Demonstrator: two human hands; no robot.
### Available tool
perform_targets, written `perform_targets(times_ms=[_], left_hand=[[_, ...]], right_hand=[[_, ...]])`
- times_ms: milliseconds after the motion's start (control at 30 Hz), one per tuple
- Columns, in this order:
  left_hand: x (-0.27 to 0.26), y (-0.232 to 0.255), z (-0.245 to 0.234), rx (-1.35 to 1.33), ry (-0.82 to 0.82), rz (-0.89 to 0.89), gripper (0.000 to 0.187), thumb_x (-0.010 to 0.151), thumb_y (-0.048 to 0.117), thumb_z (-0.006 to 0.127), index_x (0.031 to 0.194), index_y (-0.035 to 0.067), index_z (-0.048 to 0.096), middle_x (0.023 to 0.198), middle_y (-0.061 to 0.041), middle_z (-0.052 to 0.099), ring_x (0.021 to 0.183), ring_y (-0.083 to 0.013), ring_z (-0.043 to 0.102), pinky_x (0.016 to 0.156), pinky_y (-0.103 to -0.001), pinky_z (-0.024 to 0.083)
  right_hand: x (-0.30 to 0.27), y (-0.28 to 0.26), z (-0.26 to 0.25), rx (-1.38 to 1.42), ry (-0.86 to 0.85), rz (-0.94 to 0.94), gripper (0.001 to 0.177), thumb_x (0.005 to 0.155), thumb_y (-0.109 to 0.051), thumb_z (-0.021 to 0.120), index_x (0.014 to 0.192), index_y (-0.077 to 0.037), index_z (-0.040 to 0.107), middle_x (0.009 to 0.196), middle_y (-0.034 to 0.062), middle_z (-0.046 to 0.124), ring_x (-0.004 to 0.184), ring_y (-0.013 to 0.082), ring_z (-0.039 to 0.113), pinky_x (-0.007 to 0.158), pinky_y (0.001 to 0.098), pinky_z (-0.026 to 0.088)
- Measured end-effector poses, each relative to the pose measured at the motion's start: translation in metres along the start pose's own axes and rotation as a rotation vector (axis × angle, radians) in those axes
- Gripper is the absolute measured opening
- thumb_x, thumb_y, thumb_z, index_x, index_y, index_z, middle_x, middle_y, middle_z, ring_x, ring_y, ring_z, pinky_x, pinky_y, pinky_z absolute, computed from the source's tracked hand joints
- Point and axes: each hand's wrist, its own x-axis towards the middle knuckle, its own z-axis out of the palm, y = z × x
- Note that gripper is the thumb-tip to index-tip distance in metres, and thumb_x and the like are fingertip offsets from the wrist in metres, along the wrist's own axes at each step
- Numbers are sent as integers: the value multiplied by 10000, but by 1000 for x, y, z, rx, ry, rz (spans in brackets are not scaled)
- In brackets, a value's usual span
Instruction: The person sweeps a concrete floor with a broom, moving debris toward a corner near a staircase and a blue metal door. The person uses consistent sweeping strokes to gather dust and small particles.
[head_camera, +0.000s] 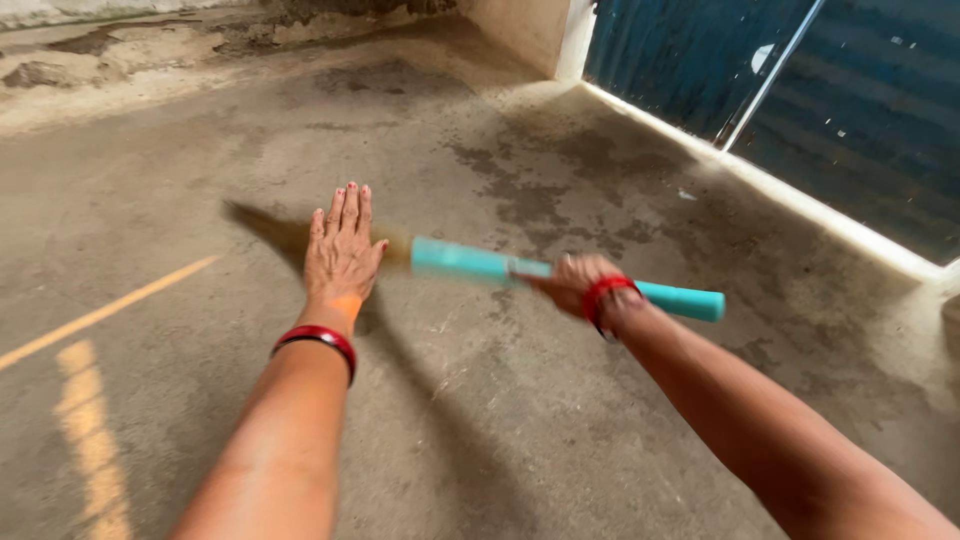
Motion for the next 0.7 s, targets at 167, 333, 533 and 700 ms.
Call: perform_targets(times_ms=[167, 333, 533, 700], left_hand=[[-4, -10, 13, 10, -110, 48, 822, 1007, 504, 427, 1632, 100, 79, 1695, -75, 123, 1546, -232, 126, 1241, -405, 170], [-1, -23, 26, 10, -239, -37, 778, 1026, 503, 386, 1622, 114, 71, 1688, -77, 102, 1544, -237, 96, 1245, -407, 145], [3, -33, 23, -6, -231, -63, 792, 1020, 512, 394, 1625, 92, 104, 1696, -100, 110, 1549, -248, 112, 1250, -393, 153], [1, -37, 19, -15, -251, -73, 771, 1023, 518, 369, 1617, 105, 104, 1692, -98, 97, 1541, -247, 108, 1248, -383, 145]], right_hand=[[-64, 43, 106, 304, -76, 206, 507, 1090, -397, 327, 1554, -587, 253, 903, 37, 653, 624, 134, 557, 523, 308, 464], [-74, 148, 196, 396, -139, 584, 479, 1096, -452, 333, 1551, -600, 307, 1025, 20, 731, 662, 135, 632, 582, 302, 516], [-16, 178, 206, 728, 159, 802, 511, 1061, -401, 499, 1562, -460, 420, 951, 80, 743, 652, 173, 606, 553, 409, 478], [-6, 112, 154, 827, 115, 697, 570, 1030, -418, 537, 1559, -516, 348, 935, 49, 697, 592, 174, 572, 521, 383, 470]])
